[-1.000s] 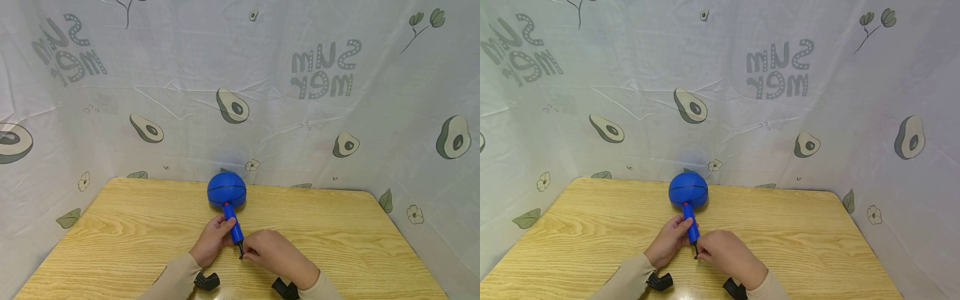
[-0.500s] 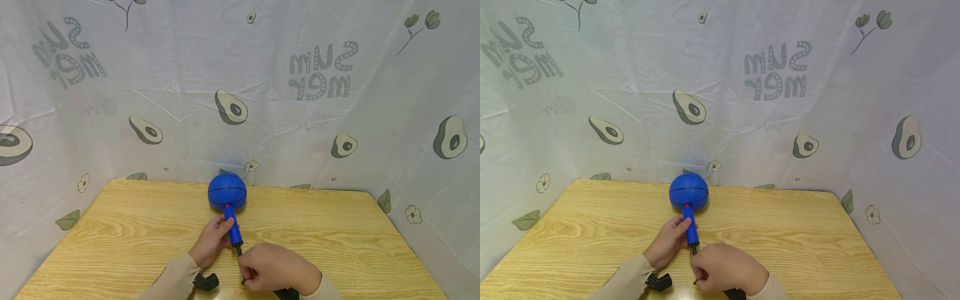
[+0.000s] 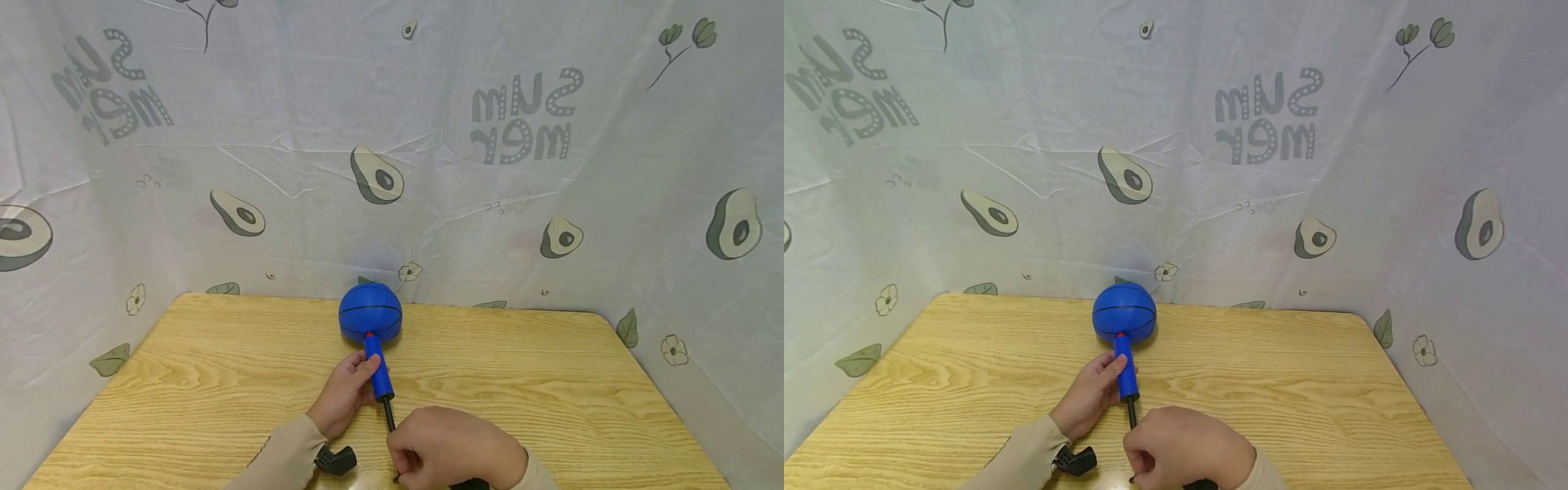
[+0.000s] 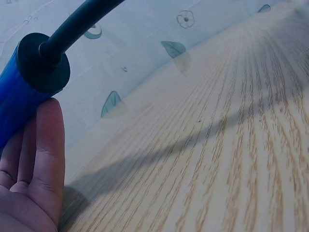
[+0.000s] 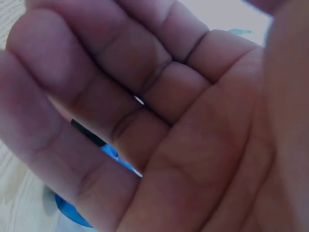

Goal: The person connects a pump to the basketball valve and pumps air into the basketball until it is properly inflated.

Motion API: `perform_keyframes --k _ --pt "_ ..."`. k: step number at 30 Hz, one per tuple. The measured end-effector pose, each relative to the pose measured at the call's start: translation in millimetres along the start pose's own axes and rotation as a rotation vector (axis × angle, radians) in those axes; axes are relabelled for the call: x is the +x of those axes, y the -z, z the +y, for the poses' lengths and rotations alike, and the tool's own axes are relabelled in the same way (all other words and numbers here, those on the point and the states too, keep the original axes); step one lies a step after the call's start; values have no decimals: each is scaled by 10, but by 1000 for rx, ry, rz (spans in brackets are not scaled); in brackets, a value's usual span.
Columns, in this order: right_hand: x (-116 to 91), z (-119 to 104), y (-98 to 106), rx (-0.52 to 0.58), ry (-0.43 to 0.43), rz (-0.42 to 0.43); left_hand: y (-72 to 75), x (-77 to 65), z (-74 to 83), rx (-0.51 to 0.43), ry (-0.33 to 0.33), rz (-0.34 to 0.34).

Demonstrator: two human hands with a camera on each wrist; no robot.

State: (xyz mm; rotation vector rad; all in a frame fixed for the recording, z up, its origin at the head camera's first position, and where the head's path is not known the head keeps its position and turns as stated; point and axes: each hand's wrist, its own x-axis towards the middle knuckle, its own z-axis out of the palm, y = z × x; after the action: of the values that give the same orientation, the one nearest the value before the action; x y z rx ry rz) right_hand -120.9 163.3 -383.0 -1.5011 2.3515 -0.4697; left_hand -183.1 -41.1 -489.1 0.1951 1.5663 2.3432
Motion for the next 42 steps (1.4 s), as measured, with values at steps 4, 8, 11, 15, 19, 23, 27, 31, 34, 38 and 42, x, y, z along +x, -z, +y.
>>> perform_keyframes --k 4,8,11,15,19,23,27,31,34,38,42 --pt "20 11 -6 8 -19 7 6 3 -10 -8 -6 11" --pt "45 29 -7 -3 -69 28 -2 -2 -8 -14 5 23" --pt "64 53 -8 -24 -102 60 -6 -5 -4 -13 12 22" --pt "84 99 4 -29 -156 102 -6 -2 -5 -5 13 11" --pt "99 164 12 -35 -198 159 -15 5 -10 1 11 9" --pt "111 225 -4 -75 -197 231 -34 7 -6 2 10 1" --pt "111 253 -16 -86 -193 272 -32 10 -9 3 7 -6" --pt "96 239 -6 -58 -174 260 -32 8 -13 15 2 -12" --pt "92 213 7 -67 -141 217 -39 1 -8 29 1 -15" --pt "84 172 11 -62 -107 152 -39 -3 -7 40 -3 -14" --pt "72 143 -7 -30 -55 111 -29 -4 -11 44 -5 -9"
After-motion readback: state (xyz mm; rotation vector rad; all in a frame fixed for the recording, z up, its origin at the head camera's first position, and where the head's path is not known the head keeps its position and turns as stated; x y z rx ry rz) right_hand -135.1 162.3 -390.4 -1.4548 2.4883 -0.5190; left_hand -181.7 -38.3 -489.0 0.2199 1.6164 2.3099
